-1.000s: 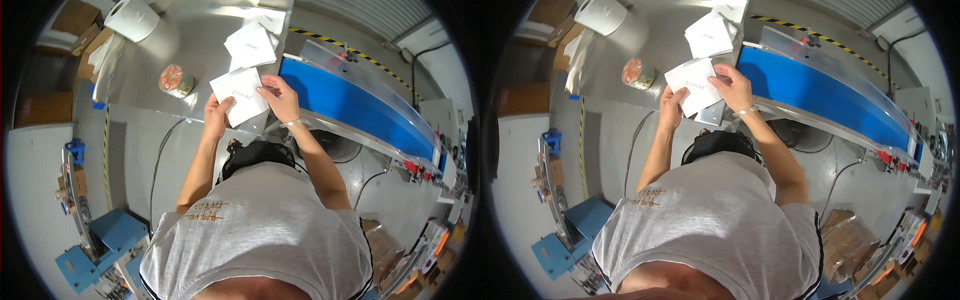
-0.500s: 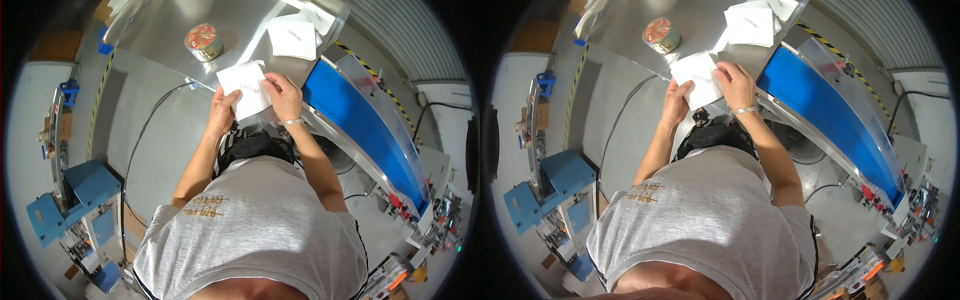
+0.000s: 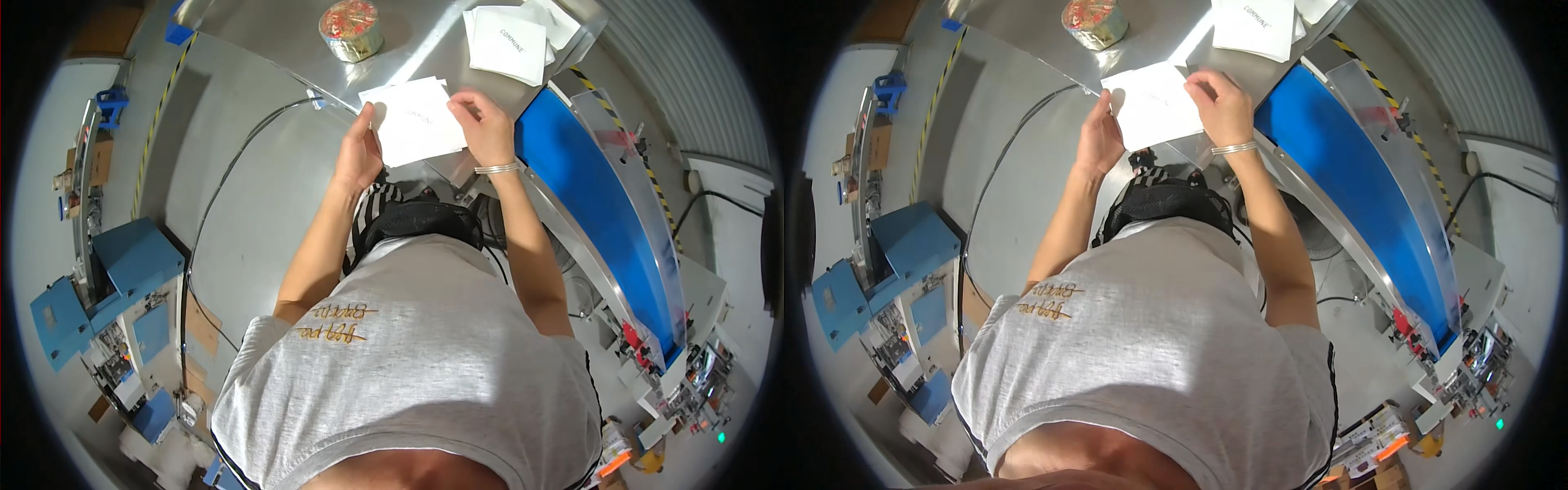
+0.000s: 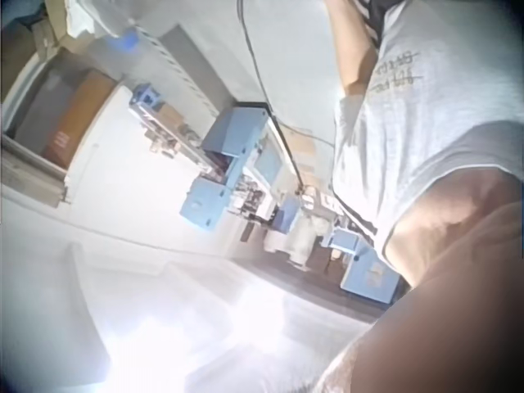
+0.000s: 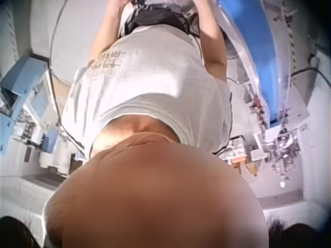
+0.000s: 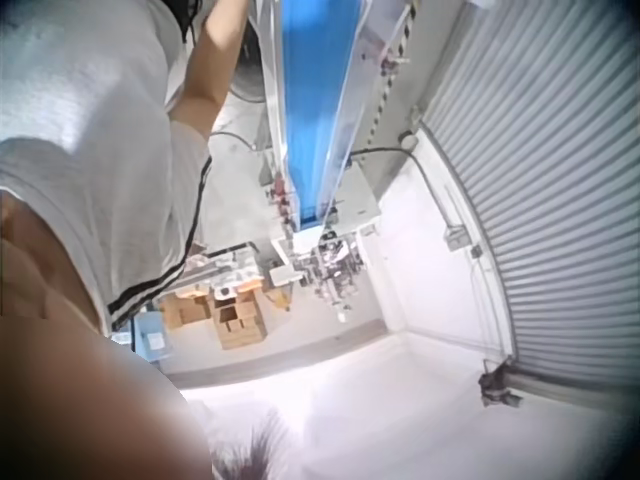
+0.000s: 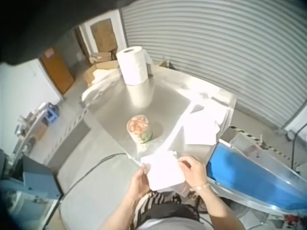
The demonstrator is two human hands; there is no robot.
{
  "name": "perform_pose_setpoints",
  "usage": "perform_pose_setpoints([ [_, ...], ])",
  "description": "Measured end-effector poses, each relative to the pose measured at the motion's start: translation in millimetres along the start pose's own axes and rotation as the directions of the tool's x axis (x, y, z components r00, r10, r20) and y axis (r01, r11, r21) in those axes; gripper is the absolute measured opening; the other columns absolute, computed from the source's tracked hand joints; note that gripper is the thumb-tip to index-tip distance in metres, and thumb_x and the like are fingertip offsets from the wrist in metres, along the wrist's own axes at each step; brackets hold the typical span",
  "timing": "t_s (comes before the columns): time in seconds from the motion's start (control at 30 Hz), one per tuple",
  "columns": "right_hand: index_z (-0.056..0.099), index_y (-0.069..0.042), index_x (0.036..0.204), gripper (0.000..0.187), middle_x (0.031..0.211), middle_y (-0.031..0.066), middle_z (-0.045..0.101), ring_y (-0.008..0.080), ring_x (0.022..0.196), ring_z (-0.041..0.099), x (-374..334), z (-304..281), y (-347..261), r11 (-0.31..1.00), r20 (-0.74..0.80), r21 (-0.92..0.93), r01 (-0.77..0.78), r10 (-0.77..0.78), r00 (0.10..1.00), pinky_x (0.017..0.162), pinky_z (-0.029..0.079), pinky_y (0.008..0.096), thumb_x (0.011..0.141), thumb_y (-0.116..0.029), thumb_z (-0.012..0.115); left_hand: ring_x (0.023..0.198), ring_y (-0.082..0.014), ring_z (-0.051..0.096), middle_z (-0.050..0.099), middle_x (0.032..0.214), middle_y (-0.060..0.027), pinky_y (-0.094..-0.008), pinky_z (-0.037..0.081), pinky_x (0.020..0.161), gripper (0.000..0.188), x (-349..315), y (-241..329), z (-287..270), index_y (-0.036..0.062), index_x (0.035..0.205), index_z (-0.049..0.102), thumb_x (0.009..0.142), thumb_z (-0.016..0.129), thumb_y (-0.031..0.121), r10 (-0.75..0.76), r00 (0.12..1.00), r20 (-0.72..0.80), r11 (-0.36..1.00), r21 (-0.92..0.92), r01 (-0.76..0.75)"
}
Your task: Sorting and placing stacks of white paper sheets onto a conveyor belt in a paper mill.
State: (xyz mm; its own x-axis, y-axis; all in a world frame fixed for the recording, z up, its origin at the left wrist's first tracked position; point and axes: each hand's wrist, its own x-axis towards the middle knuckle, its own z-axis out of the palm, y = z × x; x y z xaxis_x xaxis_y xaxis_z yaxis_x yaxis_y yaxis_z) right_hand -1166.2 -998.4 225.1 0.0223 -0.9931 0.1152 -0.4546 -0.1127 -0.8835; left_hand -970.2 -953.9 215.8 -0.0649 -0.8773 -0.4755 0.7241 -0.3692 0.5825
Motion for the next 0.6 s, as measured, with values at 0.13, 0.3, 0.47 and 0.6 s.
perform_pose_setpoints([
  [0.13, 0.057, 0.0, 0.098, 0.017, 0.088, 0.0031, 0.065, 0.0068, 0.077, 0.057, 13.0, -14.1, 11.7, 0.861, -0.029, 0.505, -0.059, 0.085, 0.996, 0.071, 0.046, 0.0199, 0.09, -0.014, 0.062, 0.112, -0.0221, 0.054, 0.056, 0.121, -0.0112, -0.0359, 0.042, 0.099, 0.048, 3.4, -1.5, -4.0, 0.0014, 0.124, 0.047, 0.095, 0.048, 0.039, -0.007, 1.0, -0.001, 1.0, 0.018, 0.007],
  [0.3, 0.056, 0.001, 0.102, 0.018, 0.089, 0.005, 0.066, 0.0076, 0.08, 0.058, 21.5, -38.4, 12.6, 0.899, -0.167, 0.438, 0.001, 0.08, 0.983, 0.073, 0.046, 0.0206, 0.091, -0.014, 0.059, 0.109, -0.0196, 0.056, 0.057, 0.119, -0.0101, -0.0337, 0.045, 0.095, 0.041, 1.4, -0.7, -2.5, 0.003, 0.123, 0.048, 0.092, 0.055, 0.03, 0.003, 1.0, -0.013, 1.0, 0.02, -0.003],
  [0.47, 0.05, 0.005, 0.118, 0.033, 0.108, 0.0154, 0.064, 0.0144, 0.097, 0.061, 15.8, -50.6, -4.9, 0.967, -0.157, 0.236, -0.09, 0.13, 0.979, 0.084, 0.047, 0.0238, 0.091, -0.013, 0.058, 0.102, -0.0185, 0.06, 0.06, 0.114, -0.009, -0.0328, 0.051, 0.088, 0.034, 5.1, -5.2, -2.8, 0.0044, 0.121, 0.05, 0.088, 0.06, 0.008, 0.061, 0.998, 0.035, 0.98, 0.186, -0.067],
  [0.6, 0.049, 0.005, 0.119, 0.036, 0.107, 0.0158, 0.064, 0.0148, 0.097, 0.061, 11.6, -54.0, -15.4, 0.978, -0.164, 0.189, -0.088, 0.12, 0.979, 0.085, 0.047, 0.0244, 0.091, -0.014, 0.058, 0.099, -0.0197, 0.062, 0.062, 0.111, -0.0093, -0.0332, 0.052, 0.086, 0.034, 4.1, -3.0, -0.7, 0.0041, 0.12, 0.05, 0.087, 0.059, 0.002, 0.034, 0.999, -0.029, 0.987, 0.157, -0.029],
])
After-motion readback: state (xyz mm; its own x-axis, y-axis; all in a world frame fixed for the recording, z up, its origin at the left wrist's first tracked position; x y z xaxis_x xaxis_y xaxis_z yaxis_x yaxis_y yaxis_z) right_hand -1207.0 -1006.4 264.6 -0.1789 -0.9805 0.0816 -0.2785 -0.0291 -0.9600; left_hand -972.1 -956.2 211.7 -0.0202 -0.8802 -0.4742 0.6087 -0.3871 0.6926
